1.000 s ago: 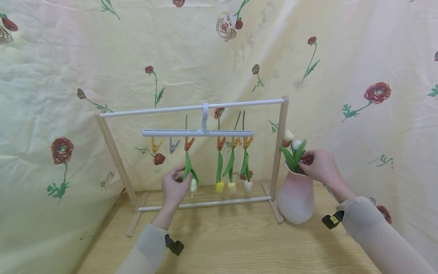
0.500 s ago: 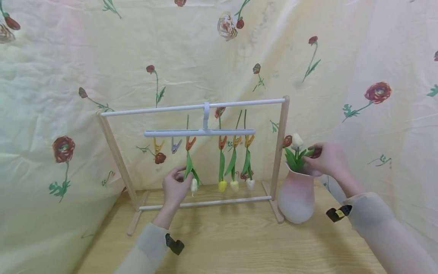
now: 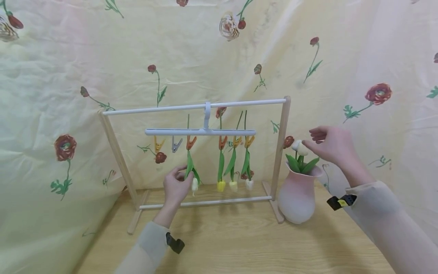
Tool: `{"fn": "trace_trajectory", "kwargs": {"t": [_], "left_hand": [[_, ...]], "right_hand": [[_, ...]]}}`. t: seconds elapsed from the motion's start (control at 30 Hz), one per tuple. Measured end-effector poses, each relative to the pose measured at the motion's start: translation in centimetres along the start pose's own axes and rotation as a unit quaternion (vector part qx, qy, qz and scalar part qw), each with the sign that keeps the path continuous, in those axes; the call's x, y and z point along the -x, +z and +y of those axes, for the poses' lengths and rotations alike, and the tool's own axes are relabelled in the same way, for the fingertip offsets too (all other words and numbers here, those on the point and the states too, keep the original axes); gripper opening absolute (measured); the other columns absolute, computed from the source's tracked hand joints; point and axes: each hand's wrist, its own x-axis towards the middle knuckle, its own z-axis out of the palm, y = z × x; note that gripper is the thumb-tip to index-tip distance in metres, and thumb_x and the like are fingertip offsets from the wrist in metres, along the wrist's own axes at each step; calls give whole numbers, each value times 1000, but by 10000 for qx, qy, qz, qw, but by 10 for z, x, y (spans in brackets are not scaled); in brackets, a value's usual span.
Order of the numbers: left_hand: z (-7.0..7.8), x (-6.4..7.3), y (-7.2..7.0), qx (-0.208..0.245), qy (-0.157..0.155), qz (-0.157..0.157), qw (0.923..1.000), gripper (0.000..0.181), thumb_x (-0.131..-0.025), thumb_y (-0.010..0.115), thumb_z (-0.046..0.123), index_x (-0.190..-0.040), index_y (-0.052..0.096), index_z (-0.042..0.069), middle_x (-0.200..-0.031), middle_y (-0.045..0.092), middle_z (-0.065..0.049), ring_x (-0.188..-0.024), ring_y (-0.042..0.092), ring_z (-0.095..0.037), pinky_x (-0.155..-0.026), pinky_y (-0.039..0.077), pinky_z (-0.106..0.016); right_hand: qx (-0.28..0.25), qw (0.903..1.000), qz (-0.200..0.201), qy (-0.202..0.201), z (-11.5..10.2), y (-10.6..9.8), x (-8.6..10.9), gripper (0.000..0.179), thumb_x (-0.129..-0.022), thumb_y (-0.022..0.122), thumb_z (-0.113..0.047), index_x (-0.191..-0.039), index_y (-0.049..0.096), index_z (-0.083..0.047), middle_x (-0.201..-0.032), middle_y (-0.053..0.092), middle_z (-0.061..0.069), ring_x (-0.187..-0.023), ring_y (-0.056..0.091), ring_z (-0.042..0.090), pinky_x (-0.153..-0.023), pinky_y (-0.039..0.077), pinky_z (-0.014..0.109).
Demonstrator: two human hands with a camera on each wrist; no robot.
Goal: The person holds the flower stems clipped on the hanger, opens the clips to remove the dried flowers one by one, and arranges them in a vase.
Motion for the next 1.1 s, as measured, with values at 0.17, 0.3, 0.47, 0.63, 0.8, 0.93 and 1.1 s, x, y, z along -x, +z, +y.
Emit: {"fn": "trace_trajectory", "kwargs": {"t": [0.17,0.3,0.47,0.63,0.8,0.93,1.1], "left_hand": [[0,0,0,-24,-1,-2,10000,31,-91,77,10,-122,75,5,-86,81,-11,-71,67,-10,-70,52,-24],[0,0,0,-2,-4,22,10000,31,-91,76,9,-121,75,4,-86,81,-11,-71,67,-10,-69,52,-24],[-1,-1,0,-35,-25,29,10000,31,-91,77,9,-121,75,5,-86,81,-10,-71,67,-10,-69,52,-24],[1,-1,-1,-30,-21,-11,10000,30,-91,76,10,-121,75,5,-85,80,-9,-71,67,-10,-68,52,-24],[3,-2,-2,8,10,38,10000,29,-92,75,7,-121,75,3,-85,80,-13,-70,66,-10,-67,52,-23],[3,-2,-2,46,61,44,10000,29,-92,75,7,-121,75,2,-87,80,-14,-70,66,-9,-66,52,-21],[1,0,-1,69,60,39,10000,28,-92,76,6,-120,75,2,-87,81,-15,-69,67,-8,-64,52,-21]], "right_hand": [[-48,9999,134,-29,-15,-2,-1,52,-100,71,-38,-134,67,1,-130,70,33,-116,69,52,-97,55,66],[-130,9996,215,-112,-26,0,-1,47,-100,73,-36,-132,71,-2,-129,72,30,-115,71,52,-96,57,65],[-358,9986,258,-307,-36,5,-2,48,-97,78,-34,-131,72,-2,-127,74,27,-112,73,50,-94,59,62],[-566,9972,243,-430,-45,11,-2,51,-96,80,-30,-137,70,-2,-133,72,24,-114,74,47,-94,59,58],[-677,9934,410,-834,-56,19,-6,48,-94,81,-21,-136,70,0,-130,74,24,-109,76,45,-89,61,56],[-766,9887,527,-1177,-65,23,-7,49,-93,83,-21,-135,70,1,-125,75,27,-101,78,46,-81,63,53],[-906,9848,543,-1378,-72,29,-7,50,-93,83,-22,-135,70,1,-126,75,27,-102,78,45,-81,63,50]]}}
